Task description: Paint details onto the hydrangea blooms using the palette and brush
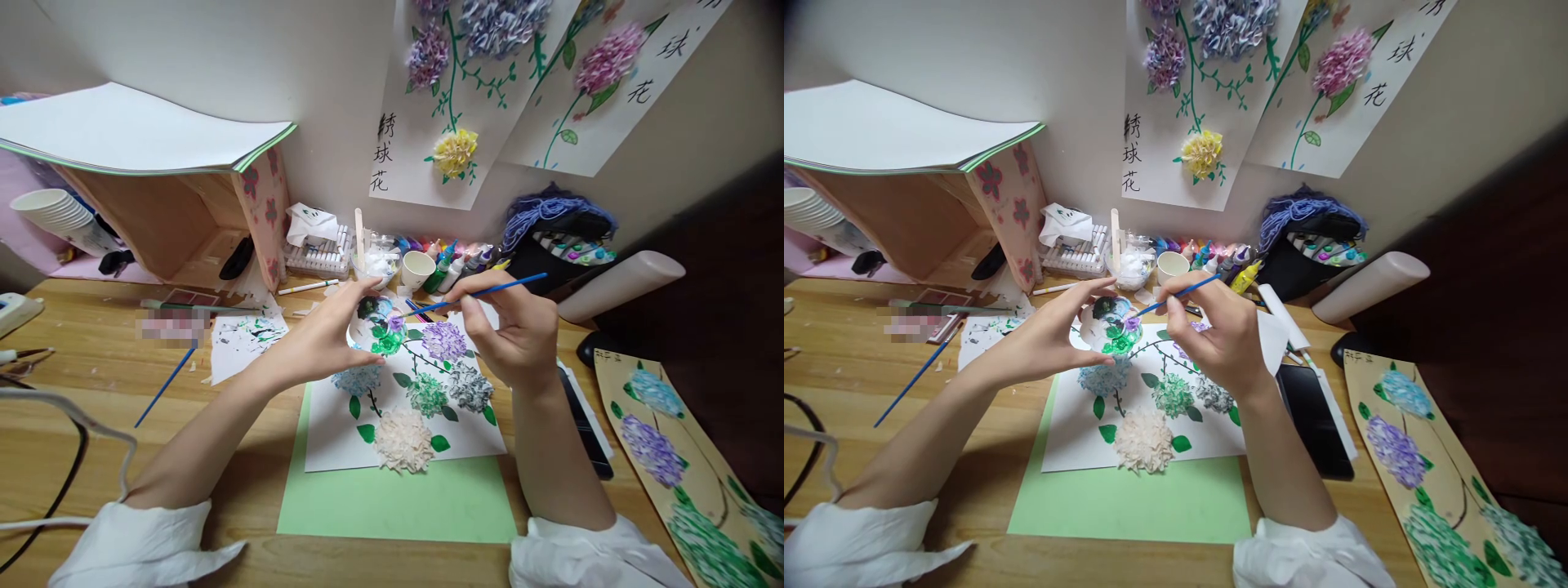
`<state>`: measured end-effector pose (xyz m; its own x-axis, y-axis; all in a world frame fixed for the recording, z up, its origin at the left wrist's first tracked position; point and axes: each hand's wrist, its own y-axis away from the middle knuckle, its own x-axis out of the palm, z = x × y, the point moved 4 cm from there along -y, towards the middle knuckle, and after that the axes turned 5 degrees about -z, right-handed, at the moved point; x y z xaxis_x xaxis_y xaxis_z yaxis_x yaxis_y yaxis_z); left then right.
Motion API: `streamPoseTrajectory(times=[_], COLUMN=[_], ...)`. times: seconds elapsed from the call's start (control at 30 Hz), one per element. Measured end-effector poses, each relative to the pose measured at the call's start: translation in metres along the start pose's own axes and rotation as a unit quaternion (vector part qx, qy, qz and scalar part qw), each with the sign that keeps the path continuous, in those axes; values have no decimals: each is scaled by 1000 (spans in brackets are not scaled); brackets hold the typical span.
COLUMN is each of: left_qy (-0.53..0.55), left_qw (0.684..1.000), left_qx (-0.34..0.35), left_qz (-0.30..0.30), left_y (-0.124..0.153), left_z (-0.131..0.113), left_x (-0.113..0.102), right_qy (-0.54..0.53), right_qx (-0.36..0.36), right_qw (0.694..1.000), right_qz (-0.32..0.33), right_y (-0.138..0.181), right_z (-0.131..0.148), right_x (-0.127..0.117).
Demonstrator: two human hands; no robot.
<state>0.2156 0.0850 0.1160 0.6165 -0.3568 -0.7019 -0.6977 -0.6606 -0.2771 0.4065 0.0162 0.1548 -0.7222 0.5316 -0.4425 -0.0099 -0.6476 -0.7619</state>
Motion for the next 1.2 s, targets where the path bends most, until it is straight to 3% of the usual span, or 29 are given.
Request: streamPoseTrajectory(times=[0.1, 0.23, 0.83, 1.2], left_qy=[1, 1, -3, -9], left_qw=[1000, 1000, 1000, 1000], left_qx=[0, 5, -1, -7], left_qz=[-3, -6, 1, 2], left_y=[0, 0, 0, -1], left_z=[0, 1, -2, 0], left_x=[0, 0, 0, 2], right_qy=[17, 19, 24, 5], right_qx=[-12, 3, -20, -11], right_qw=[1000, 1000, 999, 999], right_qz=[11, -20, 44, 31], right_y=[0, 1, 0, 0], right_z=[3, 3, 8, 3], right_x=[0, -3, 3, 1])
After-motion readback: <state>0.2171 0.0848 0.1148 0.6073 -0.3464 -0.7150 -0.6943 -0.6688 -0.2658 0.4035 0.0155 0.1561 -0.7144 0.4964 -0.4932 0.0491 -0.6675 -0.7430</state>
